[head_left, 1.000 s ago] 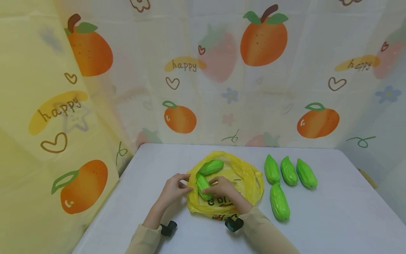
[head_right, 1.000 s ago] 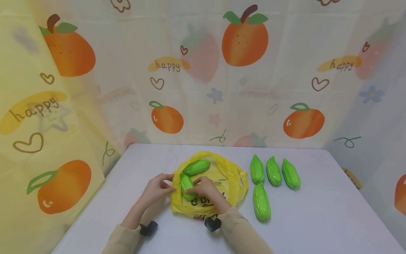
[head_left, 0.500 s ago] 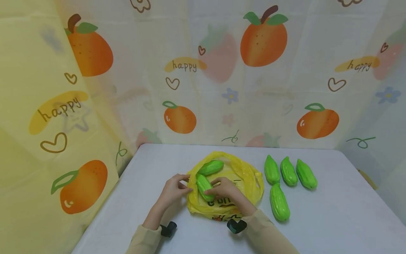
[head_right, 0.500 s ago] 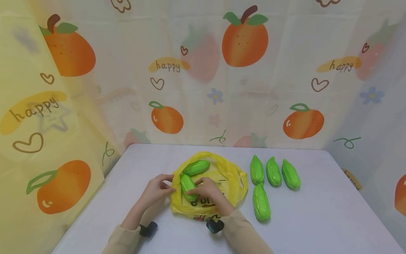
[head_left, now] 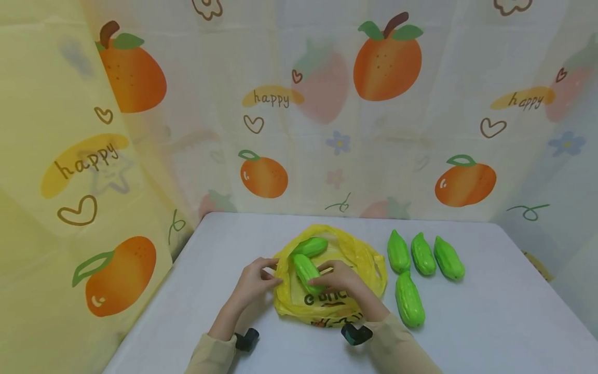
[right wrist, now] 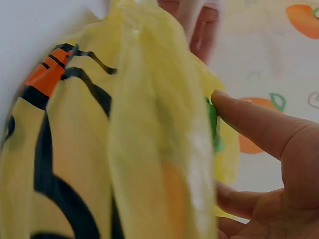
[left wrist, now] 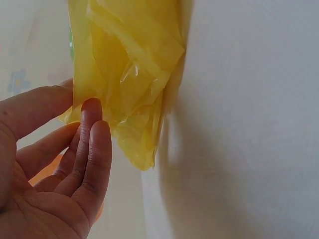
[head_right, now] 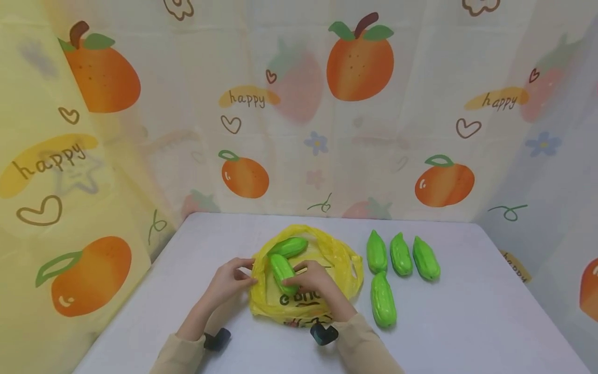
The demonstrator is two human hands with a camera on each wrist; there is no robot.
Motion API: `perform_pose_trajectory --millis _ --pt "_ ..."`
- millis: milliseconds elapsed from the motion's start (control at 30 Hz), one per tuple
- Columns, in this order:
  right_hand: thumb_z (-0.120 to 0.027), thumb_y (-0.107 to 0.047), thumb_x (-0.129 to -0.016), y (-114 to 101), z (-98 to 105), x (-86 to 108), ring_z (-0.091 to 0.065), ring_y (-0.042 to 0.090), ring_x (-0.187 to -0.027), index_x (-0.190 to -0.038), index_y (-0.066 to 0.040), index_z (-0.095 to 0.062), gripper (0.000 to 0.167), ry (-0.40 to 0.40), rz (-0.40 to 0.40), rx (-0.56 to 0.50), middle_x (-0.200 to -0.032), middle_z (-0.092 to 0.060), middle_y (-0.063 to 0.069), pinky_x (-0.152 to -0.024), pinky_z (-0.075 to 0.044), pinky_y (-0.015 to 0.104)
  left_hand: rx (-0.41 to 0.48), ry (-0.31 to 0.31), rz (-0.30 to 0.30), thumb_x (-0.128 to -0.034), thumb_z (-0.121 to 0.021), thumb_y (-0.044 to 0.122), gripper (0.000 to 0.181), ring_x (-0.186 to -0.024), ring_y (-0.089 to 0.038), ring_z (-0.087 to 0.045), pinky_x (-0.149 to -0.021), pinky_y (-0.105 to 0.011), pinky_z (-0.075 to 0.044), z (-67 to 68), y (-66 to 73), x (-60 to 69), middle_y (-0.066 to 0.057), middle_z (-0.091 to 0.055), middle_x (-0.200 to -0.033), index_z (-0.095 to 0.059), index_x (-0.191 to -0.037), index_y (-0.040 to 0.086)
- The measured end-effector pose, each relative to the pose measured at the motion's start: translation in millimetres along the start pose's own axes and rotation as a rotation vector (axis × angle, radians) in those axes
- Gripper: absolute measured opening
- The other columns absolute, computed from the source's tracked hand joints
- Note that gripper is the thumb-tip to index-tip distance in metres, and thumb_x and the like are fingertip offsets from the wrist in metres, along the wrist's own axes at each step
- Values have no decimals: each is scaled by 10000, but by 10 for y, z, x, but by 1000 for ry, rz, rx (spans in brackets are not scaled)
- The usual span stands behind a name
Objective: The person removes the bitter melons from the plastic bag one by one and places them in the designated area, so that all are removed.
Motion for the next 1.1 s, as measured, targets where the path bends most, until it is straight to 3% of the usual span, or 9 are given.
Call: perform_pose_trajectory --millis 600,1100 --pt "-795 -291 -760 75 368 140 -691 269 -820 -1235 20 -558 615 74 -22 -47 -1056 -649 172 -757 -565 405 0 -7 14 -753 -786 87 483 -748 -98 -633 -677 -233 -538 6 -10 -5 -47 -624 -1065 -632 -1211 70" --pt "-785 -287 -774 78 635 282 -663 215 -880 -1269 28 -533 639 111 -4 -74 -1137 -605 213 -820 -552 416 -18 -8 -3 -754 -784 89 474 -738 -84 -628 -656 -214 -528 -2 1 -13 -45 -627 -1061 -637 -1204 68"
Point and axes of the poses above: each hand's wrist, its own x-axis away from the middle knuckle, its own z-axis out of the back of the hand, y = z × x, the point moved 9 cm from there along -x, towards the middle knuckle
